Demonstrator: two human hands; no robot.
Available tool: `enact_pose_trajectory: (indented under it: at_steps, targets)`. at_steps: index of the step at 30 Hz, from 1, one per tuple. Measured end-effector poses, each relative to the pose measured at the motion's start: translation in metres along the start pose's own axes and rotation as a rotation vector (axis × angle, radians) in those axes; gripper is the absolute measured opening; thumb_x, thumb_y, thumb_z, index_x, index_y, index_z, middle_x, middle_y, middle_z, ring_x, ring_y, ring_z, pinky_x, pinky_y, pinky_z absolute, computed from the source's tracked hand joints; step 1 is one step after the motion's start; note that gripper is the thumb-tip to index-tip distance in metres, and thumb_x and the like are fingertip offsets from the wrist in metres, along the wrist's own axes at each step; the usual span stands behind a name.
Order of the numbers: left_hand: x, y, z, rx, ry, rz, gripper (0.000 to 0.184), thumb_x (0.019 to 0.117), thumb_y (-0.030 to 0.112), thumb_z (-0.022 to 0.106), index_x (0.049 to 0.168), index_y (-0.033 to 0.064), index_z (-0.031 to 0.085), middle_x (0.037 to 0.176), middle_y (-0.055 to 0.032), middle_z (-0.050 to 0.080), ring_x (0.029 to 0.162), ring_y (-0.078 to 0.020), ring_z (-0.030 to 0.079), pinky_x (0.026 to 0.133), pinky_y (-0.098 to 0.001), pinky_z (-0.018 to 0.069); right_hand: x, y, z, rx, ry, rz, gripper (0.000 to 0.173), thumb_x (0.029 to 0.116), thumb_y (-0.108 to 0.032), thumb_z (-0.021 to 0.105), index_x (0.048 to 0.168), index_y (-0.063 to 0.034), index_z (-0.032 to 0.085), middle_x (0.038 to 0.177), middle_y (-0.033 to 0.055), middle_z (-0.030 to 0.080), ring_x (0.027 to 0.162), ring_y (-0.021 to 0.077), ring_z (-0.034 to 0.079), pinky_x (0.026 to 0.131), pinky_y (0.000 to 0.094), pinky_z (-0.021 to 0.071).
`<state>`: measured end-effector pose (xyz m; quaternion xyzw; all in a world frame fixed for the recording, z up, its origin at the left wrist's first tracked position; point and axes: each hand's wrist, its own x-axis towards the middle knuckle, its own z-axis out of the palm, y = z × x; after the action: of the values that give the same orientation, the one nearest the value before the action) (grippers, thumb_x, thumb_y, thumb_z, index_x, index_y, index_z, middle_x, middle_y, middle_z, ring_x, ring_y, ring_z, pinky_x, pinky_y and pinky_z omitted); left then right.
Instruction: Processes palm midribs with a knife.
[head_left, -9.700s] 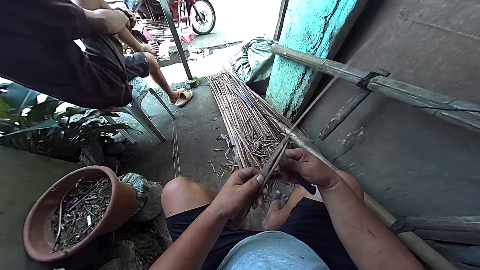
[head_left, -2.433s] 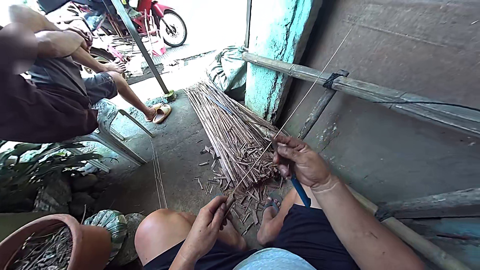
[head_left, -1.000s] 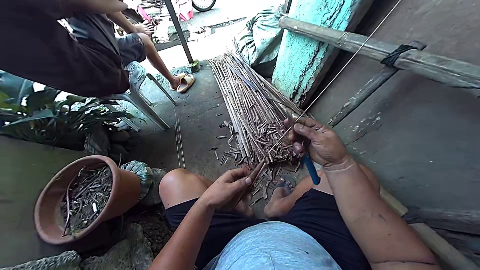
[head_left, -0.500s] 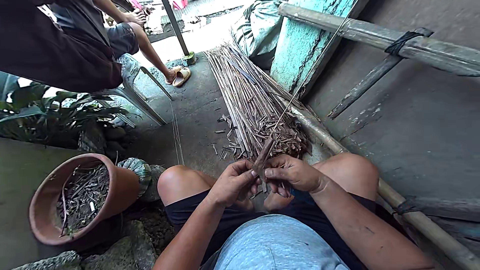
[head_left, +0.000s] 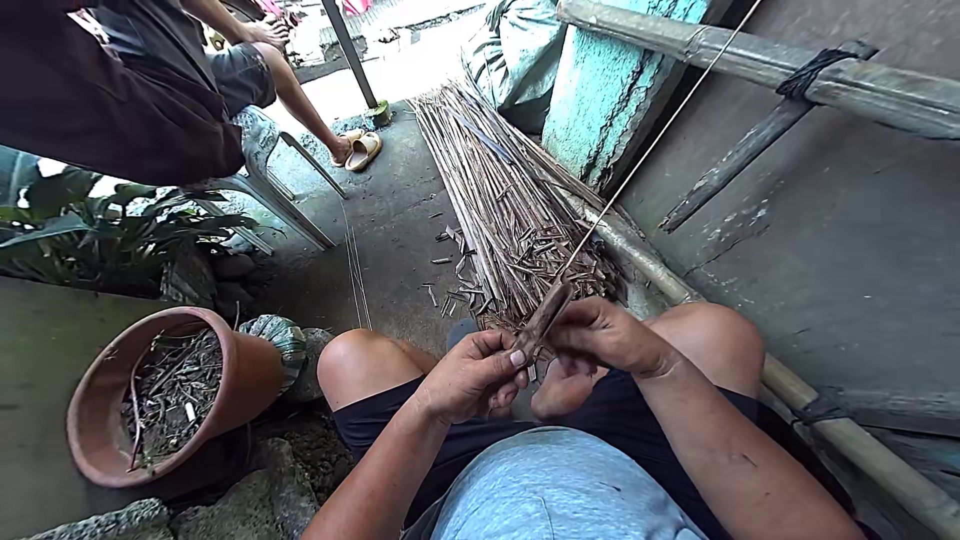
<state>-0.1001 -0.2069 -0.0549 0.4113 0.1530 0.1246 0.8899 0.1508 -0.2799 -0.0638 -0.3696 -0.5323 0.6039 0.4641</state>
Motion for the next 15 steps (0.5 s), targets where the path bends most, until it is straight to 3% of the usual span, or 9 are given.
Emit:
enact_pose_trajectory:
  at_steps: [6, 11, 13, 15]
  targets:
    - [0.002, 0.001, 0.003, 0.037, 0.079, 0.014, 0.010, 0.1038, 0.010, 0.057, 0.097, 0.0054, 0.063, 0.079, -0.0064, 0.069, 0.055, -0.0069, 0.060, 0.051, -0.0196, 0.0505, -0.002, -0.001, -0.005, -0.064, 0.113, 0.011, 0.019, 0.1046, -0.023, 0.061, 0.099, -0.0071, 0.070, 0.071, -0.0030, 0.069, 0.051, 0.0034, 0.060, 0.046, 0.0190, 0.0508]
    - [0.001, -0.003, 0.001, 0.109, 0.113, -0.013, 0.011, 0.1034, 0.010, 0.057, 0.097, 0.0038, 0.064, 0.081, -0.0077, 0.070, 0.054, -0.0076, 0.060, 0.050, -0.0201, 0.0508, 0.001, -0.007, -0.009, -0.031, 0.536, -0.132, 0.022, 0.1061, -0.016, 0.053, 0.099, -0.0058, 0.071, 0.076, 0.0021, 0.071, 0.055, 0.0071, 0.062, 0.051, 0.0233, 0.0551]
    - [-0.001, -0.007, 0.000, 0.164, 0.140, -0.007, 0.013, 0.1044, 0.011, 0.056, 0.099, 0.0030, 0.064, 0.083, -0.0082, 0.071, 0.057, -0.0087, 0.062, 0.051, -0.0213, 0.0522, 0.003, -0.011, -0.018, 0.018, 0.616, -0.172, 0.021, 0.1066, -0.016, 0.053, 0.100, -0.0063, 0.070, 0.079, 0.0063, 0.073, 0.056, 0.0095, 0.065, 0.051, 0.0243, 0.0578]
    - [-0.002, -0.007, -0.001, 0.293, 0.177, 0.026, 0.019, 0.1072, 0.015, 0.051, 0.108, 0.0008, 0.064, 0.086, -0.0078, 0.071, 0.065, -0.0124, 0.067, 0.060, -0.0264, 0.0582, 0.000, -0.013, -0.017, -0.004, 0.570, -0.125, 0.017, 0.1032, -0.014, 0.058, 0.106, -0.0041, 0.070, 0.085, 0.0063, 0.072, 0.068, 0.0126, 0.068, 0.063, 0.0290, 0.0608]
